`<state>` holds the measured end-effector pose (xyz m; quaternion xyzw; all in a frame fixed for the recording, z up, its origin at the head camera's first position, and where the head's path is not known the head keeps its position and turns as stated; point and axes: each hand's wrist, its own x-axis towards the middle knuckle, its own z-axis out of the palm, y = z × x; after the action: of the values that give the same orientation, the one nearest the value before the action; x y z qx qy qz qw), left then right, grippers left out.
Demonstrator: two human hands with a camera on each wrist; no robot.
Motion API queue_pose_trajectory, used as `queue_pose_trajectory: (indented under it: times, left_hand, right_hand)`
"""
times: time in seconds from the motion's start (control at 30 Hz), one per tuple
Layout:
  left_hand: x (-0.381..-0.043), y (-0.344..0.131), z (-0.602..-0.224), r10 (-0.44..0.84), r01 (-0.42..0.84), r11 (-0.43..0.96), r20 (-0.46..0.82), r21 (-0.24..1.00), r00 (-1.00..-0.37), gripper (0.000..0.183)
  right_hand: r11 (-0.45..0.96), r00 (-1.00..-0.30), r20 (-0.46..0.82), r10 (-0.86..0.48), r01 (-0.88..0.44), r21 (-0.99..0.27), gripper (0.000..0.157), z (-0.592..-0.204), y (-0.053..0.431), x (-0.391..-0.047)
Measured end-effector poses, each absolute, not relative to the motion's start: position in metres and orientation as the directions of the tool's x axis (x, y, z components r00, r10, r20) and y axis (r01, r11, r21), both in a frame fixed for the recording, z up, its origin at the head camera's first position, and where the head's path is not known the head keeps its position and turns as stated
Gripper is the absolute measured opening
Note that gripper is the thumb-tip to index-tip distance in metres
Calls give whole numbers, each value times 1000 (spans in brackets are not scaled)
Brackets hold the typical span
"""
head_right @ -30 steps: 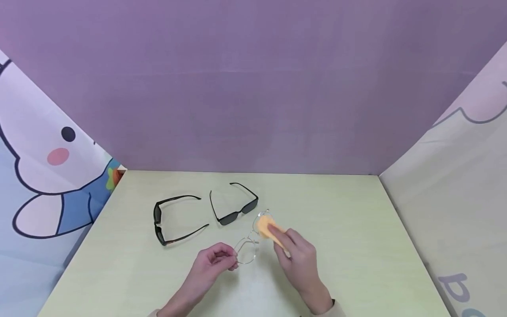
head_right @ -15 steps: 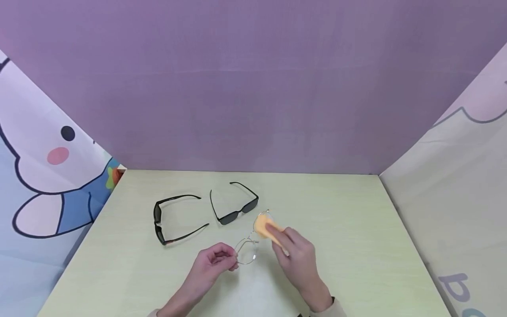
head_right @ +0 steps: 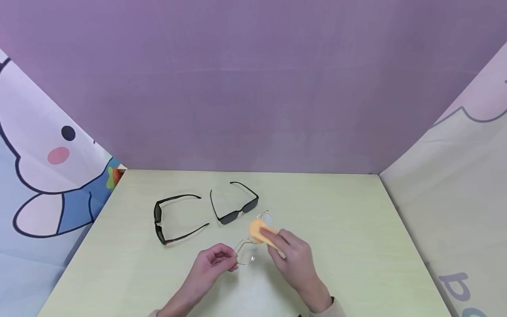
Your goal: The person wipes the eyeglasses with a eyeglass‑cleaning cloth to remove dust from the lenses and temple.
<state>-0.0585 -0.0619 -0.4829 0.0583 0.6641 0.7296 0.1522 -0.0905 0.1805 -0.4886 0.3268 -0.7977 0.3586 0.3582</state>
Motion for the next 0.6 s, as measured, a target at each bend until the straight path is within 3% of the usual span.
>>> queue_pose_trajectory:
  times: [0.17, 0.33, 0.47, 0.6]
  left_hand:
    - [-56, -61, -483, 306, -138, -73, -109, 988, -946, 23]
    - [-57, -61, -482, 301, -130, -79, -101, 988, -948, 22]
    - [-56, -60, -483, 304, -122, -89, -90, 989, -948, 23]
    - [-56, -60, -483, 309, -128, -76, -98, 989, -946, 23]
  right_hand:
    - [565, -609, 773, -177, -706, -427, 36, -485, 185, -93]
    - [520, -564, 777, -281, -770, -371, 26, -489, 183, -91]
    - [501, -509, 793, -335, -809, -308, 29, -493, 180, -90]
    - [551, -551, 797, -249, -757, -351, 26, -490, 182, -93]
